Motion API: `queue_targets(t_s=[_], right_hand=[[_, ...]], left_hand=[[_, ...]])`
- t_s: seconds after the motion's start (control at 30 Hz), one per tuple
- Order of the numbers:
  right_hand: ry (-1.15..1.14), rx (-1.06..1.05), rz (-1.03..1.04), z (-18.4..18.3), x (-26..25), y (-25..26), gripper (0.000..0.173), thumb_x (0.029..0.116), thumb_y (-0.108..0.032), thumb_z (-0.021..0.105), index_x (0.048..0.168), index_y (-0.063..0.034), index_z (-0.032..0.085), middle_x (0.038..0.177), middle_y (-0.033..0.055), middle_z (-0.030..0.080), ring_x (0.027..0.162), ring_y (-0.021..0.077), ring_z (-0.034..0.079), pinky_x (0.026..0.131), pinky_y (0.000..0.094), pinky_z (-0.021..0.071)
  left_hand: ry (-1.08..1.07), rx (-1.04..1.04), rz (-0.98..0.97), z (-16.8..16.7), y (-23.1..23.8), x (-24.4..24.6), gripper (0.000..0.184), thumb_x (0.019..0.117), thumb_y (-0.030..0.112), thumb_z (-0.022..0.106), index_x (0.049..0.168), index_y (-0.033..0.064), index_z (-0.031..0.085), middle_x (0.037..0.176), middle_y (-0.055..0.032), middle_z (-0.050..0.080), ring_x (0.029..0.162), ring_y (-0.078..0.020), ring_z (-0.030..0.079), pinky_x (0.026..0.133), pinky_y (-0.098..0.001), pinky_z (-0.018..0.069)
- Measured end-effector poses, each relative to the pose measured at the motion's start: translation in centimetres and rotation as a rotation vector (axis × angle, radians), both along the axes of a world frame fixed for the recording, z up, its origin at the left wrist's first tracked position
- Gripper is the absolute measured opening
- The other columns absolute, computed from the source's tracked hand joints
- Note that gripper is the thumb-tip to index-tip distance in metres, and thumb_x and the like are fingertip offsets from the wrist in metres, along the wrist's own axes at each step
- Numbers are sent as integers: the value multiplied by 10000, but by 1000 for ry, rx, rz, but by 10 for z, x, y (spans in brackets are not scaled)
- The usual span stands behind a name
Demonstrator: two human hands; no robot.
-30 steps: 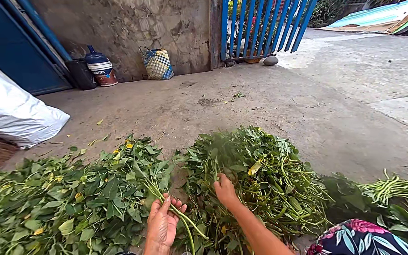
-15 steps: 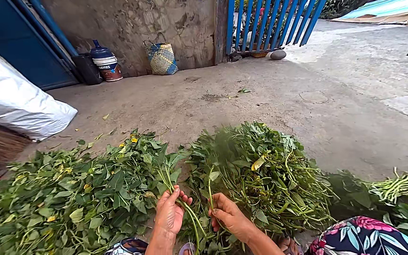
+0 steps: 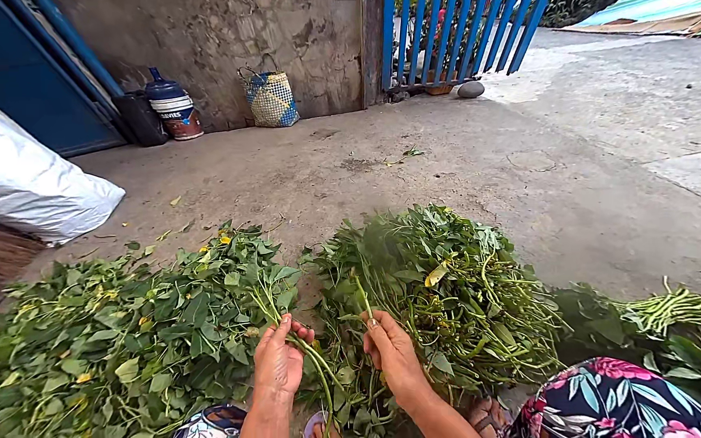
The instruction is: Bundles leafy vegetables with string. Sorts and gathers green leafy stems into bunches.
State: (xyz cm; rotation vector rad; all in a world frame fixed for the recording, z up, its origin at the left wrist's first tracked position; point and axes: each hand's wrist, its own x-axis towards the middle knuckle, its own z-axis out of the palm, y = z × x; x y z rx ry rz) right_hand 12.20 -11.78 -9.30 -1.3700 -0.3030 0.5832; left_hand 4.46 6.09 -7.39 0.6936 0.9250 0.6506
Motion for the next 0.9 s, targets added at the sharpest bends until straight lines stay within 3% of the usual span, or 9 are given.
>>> queue_targets(t_s=[0.17, 0.3, 0.4, 0.5, 0.6, 0.67, 0.73, 0.8, 0.9], right_hand=[[-444, -64, 6, -31, -22, 2, 292, 1072, -170, 497, 1249, -30, 682, 981, 44, 710, 801, 106, 661, 730, 268, 575], [-591, -255, -9, -56, -31, 2, 278, 1057, -220, 531, 1216, -107, 729, 1029, 42, 720, 930, 126, 691, 852, 319, 590], [-720, -374, -7, -56, -36, 3, 258, 1030, -219, 560, 1182, -139, 752, 975, 62, 715, 910, 180, 700, 811, 366, 600], [-791, -409, 22, -53, -42, 4, 249, 1022, -216, 573, 1172, -149, 761, 938, 73, 710, 872, 206, 705, 768, 380, 607], [-833, -435, 36, -52, -47, 5, 242, 1016, -214, 574, 1154, -160, 767, 914, 71, 701, 857, 210, 703, 745, 373, 607], [-798, -461, 75, -50, -46, 4, 271, 1028, -268, 553, 1171, -168, 760, 932, 66, 699, 865, 205, 698, 741, 381, 601], [-641, -479, 174, -40, -40, 7, 422, 1044, -455, 490, 1258, -173, 720, 1066, 57, 727, 944, 197, 701, 810, 422, 588], [-413, -421, 241, -29, -33, 16, 589, 988, -626, 520, 1326, -166, 664, 1182, 32, 712, 1021, 167, 682, 900, 441, 560], [-255, -281, 120, -23, -31, 36, 434, 982, -483, 612, 1237, -139, 684, 1104, 10, 718, 1036, 119, 683, 927, 389, 566]], left_hand=[[-29, 3, -69, 2, -1, -2, 92, 1075, 83, 489, 1097, 3, 529, 787, -104, 628, 620, -207, 667, 617, -381, 629], [-43, 28, -155, 2, -6, -5, 93, 1058, 41, 505, 1111, -23, 548, 820, -133, 648, 679, -233, 685, 668, -410, 632], [-80, 72, -251, 1, -11, -8, 117, 1016, -4, 561, 1128, -33, 549, 864, -156, 664, 734, -250, 699, 714, -418, 632], [-58, 150, -292, -3, -15, -7, 243, 947, -68, 633, 1174, -69, 548, 905, -188, 672, 721, -248, 689, 657, -383, 619], [-34, 187, -283, -4, -14, -6, 222, 941, -87, 634, 1150, -80, 558, 943, -208, 675, 734, -273, 702, 646, -399, 630], [-30, 189, -289, -2, -13, -8, 183, 948, -90, 620, 1124, -81, 569, 936, -204, 676, 746, -271, 702, 660, -407, 631], [-34, 188, -306, -1, -12, -8, 152, 946, -93, 620, 1095, -85, 587, 926, -201, 679, 754, -266, 699, 673, -404, 628], [-34, 176, -337, -2, -14, -7, 145, 939, -94, 631, 1079, -83, 593, 921, -195, 681, 768, -254, 697, 687, -388, 622], [-24, 131, -328, -3, -18, -5, 133, 939, -91, 633, 1066, -76, 595, 904, -181, 676, 738, -230, 685, 654, -361, 611]])
